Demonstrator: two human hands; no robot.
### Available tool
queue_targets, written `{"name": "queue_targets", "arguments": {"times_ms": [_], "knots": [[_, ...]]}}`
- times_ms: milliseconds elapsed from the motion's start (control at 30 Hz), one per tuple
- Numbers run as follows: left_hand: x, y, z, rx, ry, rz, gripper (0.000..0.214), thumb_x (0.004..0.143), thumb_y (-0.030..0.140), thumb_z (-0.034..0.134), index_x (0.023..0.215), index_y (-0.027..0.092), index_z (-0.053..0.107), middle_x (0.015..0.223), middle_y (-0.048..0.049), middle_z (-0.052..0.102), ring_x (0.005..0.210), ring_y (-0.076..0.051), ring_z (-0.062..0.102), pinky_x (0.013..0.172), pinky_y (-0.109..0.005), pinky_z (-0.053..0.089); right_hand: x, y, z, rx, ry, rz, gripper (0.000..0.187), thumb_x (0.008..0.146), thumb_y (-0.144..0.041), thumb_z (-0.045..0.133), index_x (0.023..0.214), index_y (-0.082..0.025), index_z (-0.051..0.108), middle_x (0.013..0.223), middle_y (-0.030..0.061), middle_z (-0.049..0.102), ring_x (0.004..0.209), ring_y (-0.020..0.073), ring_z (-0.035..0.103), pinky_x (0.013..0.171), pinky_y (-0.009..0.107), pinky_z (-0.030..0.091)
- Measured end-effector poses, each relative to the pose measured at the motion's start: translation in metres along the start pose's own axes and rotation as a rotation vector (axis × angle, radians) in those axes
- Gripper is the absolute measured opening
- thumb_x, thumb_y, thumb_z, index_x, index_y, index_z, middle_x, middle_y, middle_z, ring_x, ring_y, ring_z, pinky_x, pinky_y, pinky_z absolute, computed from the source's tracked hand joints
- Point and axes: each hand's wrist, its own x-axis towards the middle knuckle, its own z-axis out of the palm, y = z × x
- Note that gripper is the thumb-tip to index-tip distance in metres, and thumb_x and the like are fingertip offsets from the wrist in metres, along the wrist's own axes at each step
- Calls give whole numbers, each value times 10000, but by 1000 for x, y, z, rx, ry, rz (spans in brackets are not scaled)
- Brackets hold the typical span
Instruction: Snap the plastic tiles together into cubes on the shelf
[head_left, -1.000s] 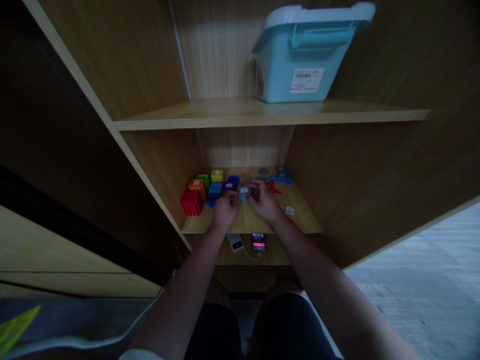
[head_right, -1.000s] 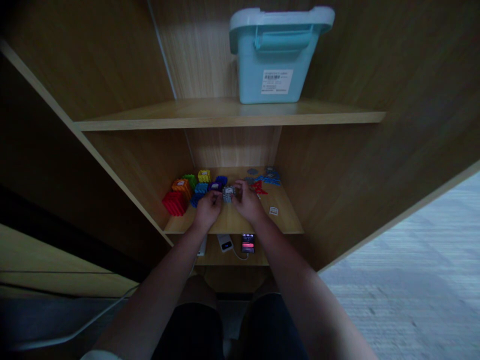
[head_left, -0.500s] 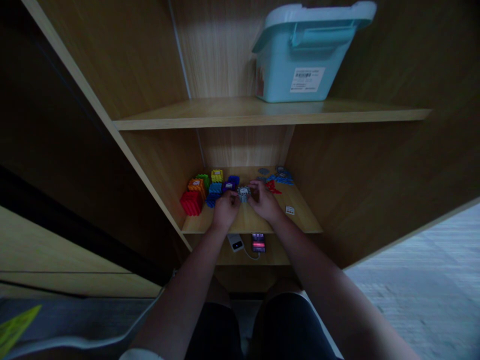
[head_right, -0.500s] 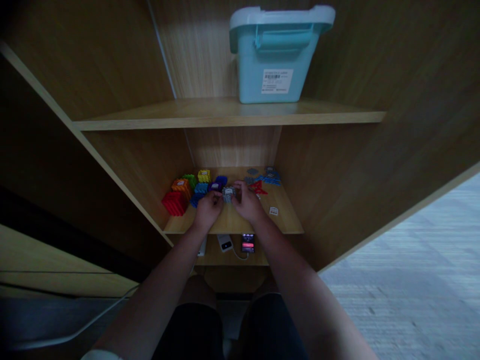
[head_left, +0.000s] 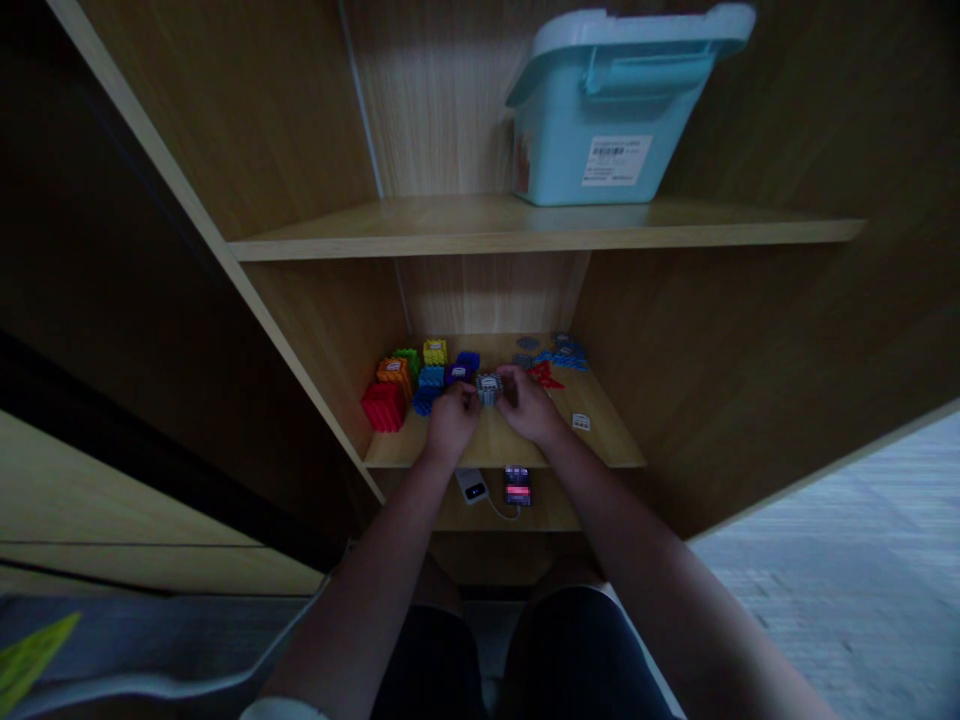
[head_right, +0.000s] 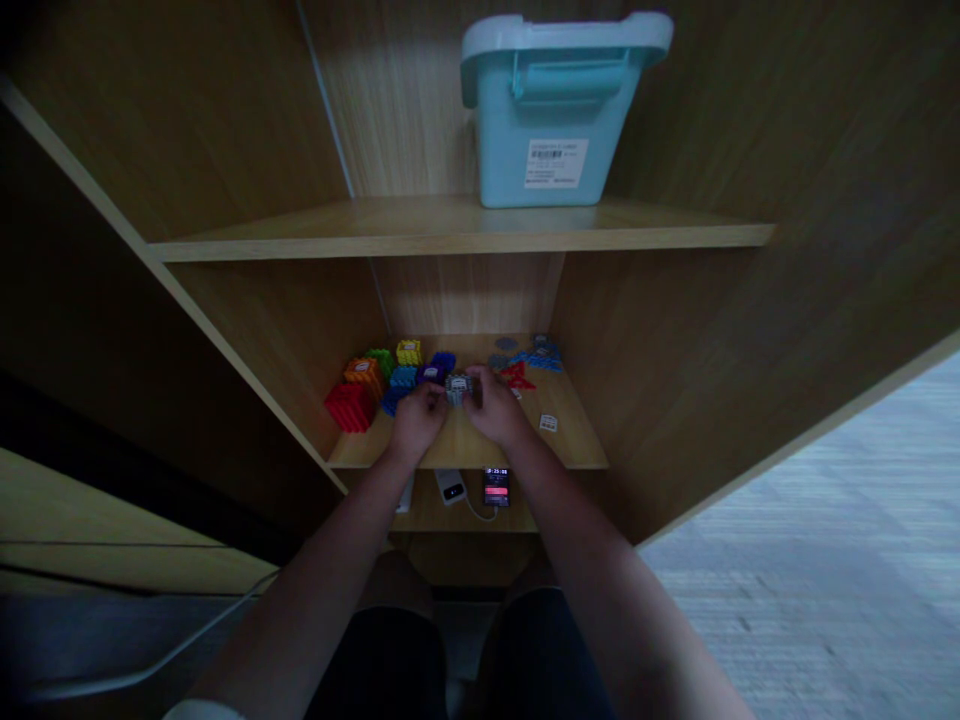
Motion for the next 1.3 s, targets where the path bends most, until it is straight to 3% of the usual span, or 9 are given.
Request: {"name": "queue_targets", "arguments": {"times_ms": [300,433,567,700,800,900,1067,1200,1300], "knots": [[-1,3,-1,-25,12,-21,141,955,146,624,1075,186,686,925,-72,805,851,-208,771,760,-280,532,0,-4,-2,-20,26,-11,418,909,-262,628,1321,-236,563,1279,123,698,1230,286,651,1093,476,525],[-3,4,-3,-67,34,-15,128,963,166,604,1067,200,671,891,-52,792,821,-197,760,746,-268,515,1,-7,-6,-39,97,-26,320,968,-312,595,1282,-245,593,1270,124,694,1238,293,640,1119,482,505],[-4,3,-4,-71,28,2,92,963,179,587,976,211,672,861,-37,776,793,-186,737,730,-259,490,3,-3,-9,-90,189,0,242,1026,-305,493,1198,-214,637,1192,139,708,1178,300,648,1090,476,513],[-5,-2,-1,-38,30,42,168,993,249,570,846,220,647,799,-21,742,737,-174,694,687,-257,445,4,4,-11,-240,268,105,253,991,-230,477,1145,-193,674,1146,158,718,1153,330,629,1095,516,485],[-5,-3,0,-18,18,41,243,1020,301,547,806,222,632,757,-9,716,700,-165,666,664,-254,420,4,9,-8,-337,203,198,306,956,-197,506,1214,-162,668,1227,211,703,1251,381,589,1111,573,449],[-6,0,-2,8,2,43,249,1019,303,551,797,219,630,758,-10,712,710,-165,661,668,-253,410,4,18,1,-369,100,206,449,945,-133,477,1379,-116,592,1436,269,618,1428,421,486,1168,629,377],[-8,3,-4,20,-10,60,253,1013,293,559,782,219,632,768,-16,715,725,-171,659,670,-260,401,8,31,12,-394,40,197,612,899,-119,526,1510,-116,487,1523,266,574,1522,449,388,1229,715,244],[-8,4,-5,9,-17,57,273,1013,286,554,754,217,610,736,-9,694,710,-167,648,665,-260,389,9,29,8,-390,5,160,516,903,-98,507,1416,-90,571,1417,269,639,1424,388,511,1238,598,320],[-8,5,-6,3,-21,50,277,1012,289,555,749,219,601,721,-6,683,705,-169,647,665,-264,384,7,23,3,-445,20,145,414,901,-122,541,1303,-112,638,1282,245,693,1282,368,595,1159,544,429]]}}
